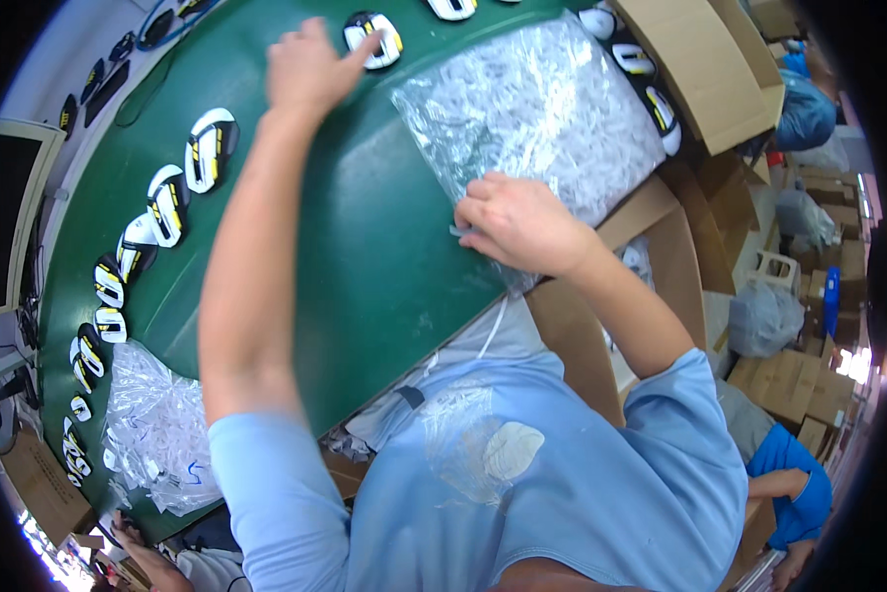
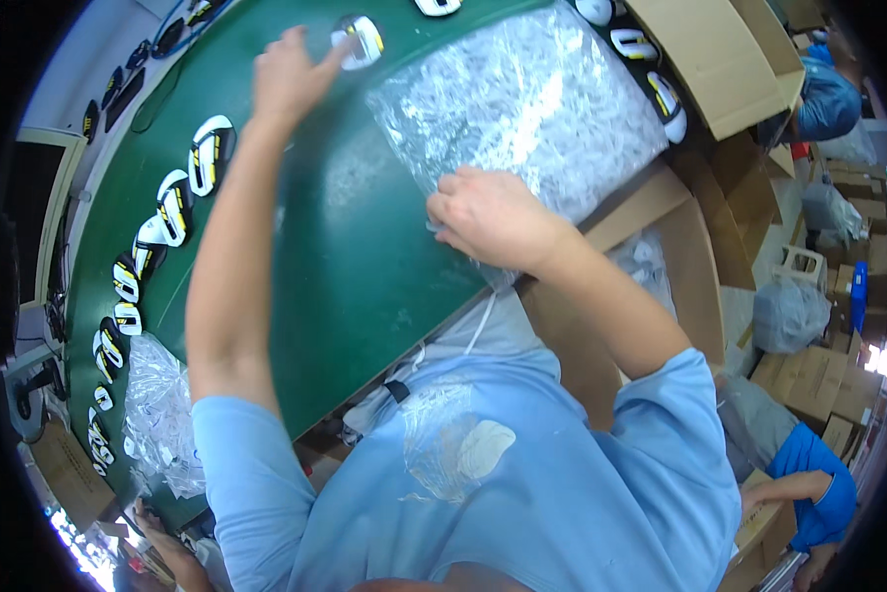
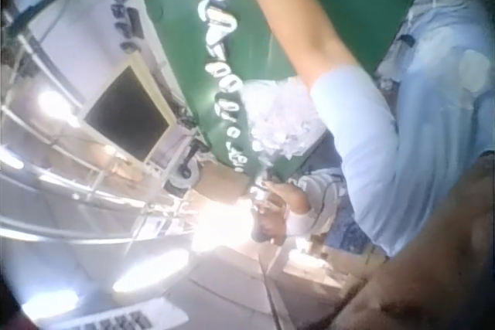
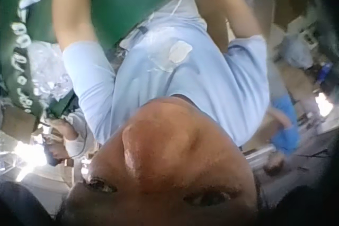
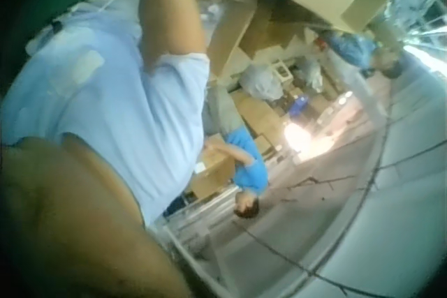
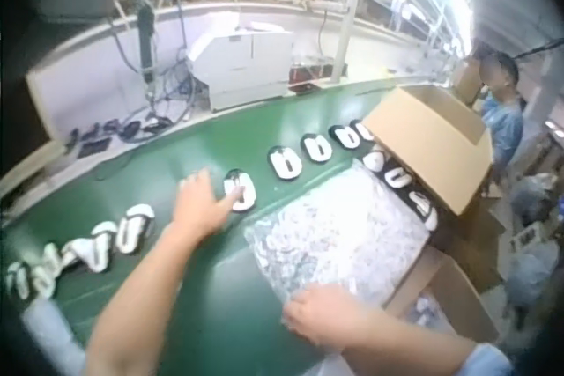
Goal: The person assembles plastic components by hand, retrieving parts from a box and plastic clips from a bag, fitting them onto base pieces, and placing the assembled units in a row on the green table.
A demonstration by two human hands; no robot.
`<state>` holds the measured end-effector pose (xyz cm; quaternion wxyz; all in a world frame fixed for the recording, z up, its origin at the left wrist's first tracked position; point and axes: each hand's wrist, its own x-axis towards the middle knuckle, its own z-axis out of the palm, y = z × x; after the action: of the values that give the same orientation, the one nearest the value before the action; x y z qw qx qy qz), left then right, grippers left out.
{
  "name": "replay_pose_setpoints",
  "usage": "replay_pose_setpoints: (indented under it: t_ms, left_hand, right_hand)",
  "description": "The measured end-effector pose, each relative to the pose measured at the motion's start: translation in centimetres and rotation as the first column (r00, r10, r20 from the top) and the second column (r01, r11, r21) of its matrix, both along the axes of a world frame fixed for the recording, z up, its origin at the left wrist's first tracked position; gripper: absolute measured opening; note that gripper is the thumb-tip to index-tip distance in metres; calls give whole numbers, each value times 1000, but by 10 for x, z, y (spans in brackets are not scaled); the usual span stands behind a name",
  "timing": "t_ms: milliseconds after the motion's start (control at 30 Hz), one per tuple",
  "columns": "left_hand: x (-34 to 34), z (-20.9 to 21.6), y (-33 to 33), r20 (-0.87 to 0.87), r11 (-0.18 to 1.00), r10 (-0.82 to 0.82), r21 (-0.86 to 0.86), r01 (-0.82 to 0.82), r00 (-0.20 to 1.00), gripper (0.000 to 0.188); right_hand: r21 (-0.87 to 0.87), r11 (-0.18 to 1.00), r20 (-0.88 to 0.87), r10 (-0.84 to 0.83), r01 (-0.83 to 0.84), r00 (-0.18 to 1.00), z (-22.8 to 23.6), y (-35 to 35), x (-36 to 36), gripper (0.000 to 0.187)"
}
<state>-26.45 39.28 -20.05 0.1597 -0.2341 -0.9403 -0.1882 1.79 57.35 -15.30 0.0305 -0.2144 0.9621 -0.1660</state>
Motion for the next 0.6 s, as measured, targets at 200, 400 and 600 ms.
replay_pose_setpoints:
  t_ms: [200, 400, 600]
  left_hand:
    - [5, -7, 67, 186, 982, 186, -39, -182, 965, 84]
    - [57, 22, -19, 269, 968, -203, 198, 152, 942, 81]
    - [206, 22, -139, 217, 956, -284, 143, 258, 934, 79]
  right_hand:
    - [-127, 990, 5, 68, -67, 998, 12, -5, -4, 20]
    - [-526, 822, 159, -156, 217, 975, 21, -3, 4, 22]
    - [-931, 173, 301, -142, 323, 943, 8, -53, -2, 18]
